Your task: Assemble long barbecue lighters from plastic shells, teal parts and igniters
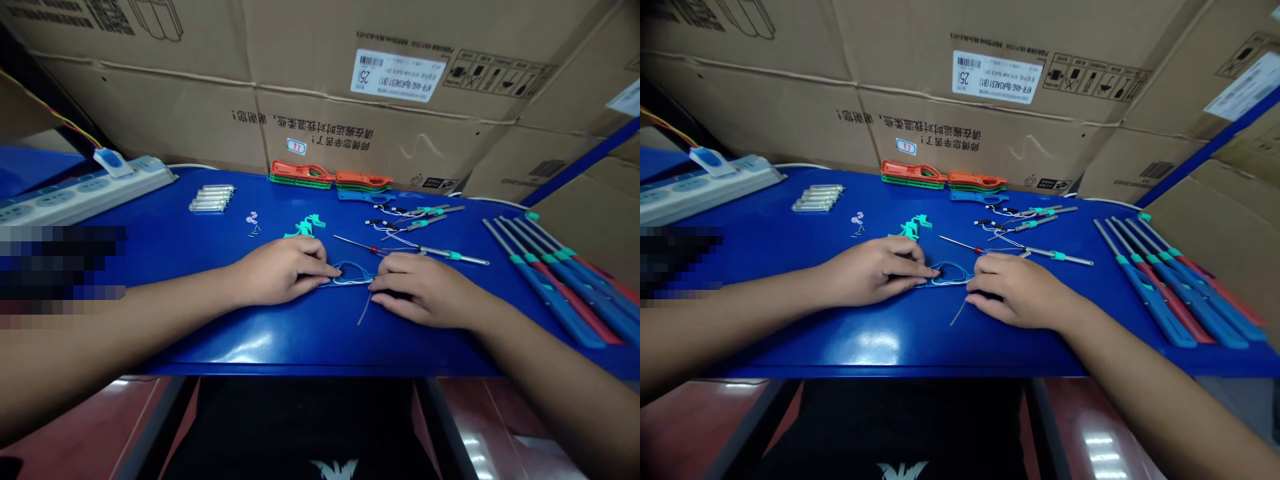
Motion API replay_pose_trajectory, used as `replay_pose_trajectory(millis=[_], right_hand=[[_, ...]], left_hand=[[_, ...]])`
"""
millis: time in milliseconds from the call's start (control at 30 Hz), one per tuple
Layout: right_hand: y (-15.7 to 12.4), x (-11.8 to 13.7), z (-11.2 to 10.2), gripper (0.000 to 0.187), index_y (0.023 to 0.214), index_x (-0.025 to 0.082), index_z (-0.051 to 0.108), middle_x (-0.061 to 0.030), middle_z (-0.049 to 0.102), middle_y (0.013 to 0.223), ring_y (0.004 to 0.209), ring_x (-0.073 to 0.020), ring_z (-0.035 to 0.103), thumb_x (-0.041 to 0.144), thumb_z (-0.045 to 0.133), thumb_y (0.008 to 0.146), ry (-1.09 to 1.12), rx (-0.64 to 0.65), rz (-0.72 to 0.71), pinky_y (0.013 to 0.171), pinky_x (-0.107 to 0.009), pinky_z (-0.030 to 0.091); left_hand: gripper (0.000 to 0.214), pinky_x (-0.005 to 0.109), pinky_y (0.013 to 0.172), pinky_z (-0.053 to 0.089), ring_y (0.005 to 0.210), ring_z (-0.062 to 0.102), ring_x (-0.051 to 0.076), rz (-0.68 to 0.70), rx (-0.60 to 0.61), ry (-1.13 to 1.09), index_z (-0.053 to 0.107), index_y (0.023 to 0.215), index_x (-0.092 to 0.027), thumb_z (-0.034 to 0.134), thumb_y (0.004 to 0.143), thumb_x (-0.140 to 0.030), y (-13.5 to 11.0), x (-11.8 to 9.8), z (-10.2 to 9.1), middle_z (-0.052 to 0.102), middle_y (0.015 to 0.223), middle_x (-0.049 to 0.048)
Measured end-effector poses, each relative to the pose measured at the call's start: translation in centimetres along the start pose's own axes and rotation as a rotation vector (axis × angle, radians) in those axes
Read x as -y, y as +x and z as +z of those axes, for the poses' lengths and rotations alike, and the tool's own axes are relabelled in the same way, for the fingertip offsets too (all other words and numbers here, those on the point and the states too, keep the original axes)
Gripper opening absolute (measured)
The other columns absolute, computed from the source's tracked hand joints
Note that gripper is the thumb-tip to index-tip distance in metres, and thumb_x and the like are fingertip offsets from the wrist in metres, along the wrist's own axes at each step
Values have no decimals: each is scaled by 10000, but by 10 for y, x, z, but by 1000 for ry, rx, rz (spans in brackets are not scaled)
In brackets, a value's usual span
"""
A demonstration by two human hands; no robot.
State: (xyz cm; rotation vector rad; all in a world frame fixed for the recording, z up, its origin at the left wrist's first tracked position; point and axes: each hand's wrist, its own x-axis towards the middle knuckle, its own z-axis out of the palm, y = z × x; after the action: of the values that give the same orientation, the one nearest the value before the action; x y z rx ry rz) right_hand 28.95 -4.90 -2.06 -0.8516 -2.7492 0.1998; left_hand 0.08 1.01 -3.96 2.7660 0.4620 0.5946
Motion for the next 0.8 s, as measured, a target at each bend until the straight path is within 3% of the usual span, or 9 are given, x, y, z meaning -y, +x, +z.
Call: replay_pose_trajectory(millis=[133, 233, 400, 633, 800], right_hand=[[9, 0, 8, 187, 846, 183, 692, -44, 604, 823, 735, -148, 579, 272, 567, 952, 49, -113, 120, 663, -269, 447], [14, 2, 12, 90, 875, 185, 663, -38, 630, 841, 741, -151, 588, 237, 596, 907, 29, -127, 157, 656, -267, 447], [13, 4, 10, 174, 1003, 192, 697, -48, 689, 926, 840, -167, 649, 225, 533, 955, -55, -76, 95, 765, -287, 489], [16, 8, 8, 245, 953, 148, 726, -87, 728, 885, 769, -203, 660, 205, 489, 974, -391, -82, -87, 726, -340, 491], [19, 8, 9, 261, 985, 158, 732, -87, 737, 899, 777, -198, 661, 215, 477, 978, -317, -53, -67, 735, -340, 492]], left_hand=[[257, 302, 843, 520, 912, 646, 163, 39, 1, 47, 741, 1167, -258, 588, 961, -245, 1, -1, -1, 678, 1011, 57], [233, 266, 770, 509, 840, 639, 139, 56, 9, 83, 767, 1086, -260, 575, 960, -222, 1, -4, -2, 664, 1012, 52], [250, 258, 735, 494, 828, 625, 137, 94, 15, 129, 765, 1084, -246, 536, 985, -236, 1, -7, -2, 647, 1024, 62], [229, 263, 841, 516, 910, 621, 146, 5, 55, -32, 739, 1073, -219, 528, 984, -219, 4, -6, -1, 615, 1013, 61], [223, 270, 861, 515, 926, 615, 148, -17, 81, -97, 731, 1086, -213, 535, 979, -208, 6, -3, -1, 596, 1010, 61]])
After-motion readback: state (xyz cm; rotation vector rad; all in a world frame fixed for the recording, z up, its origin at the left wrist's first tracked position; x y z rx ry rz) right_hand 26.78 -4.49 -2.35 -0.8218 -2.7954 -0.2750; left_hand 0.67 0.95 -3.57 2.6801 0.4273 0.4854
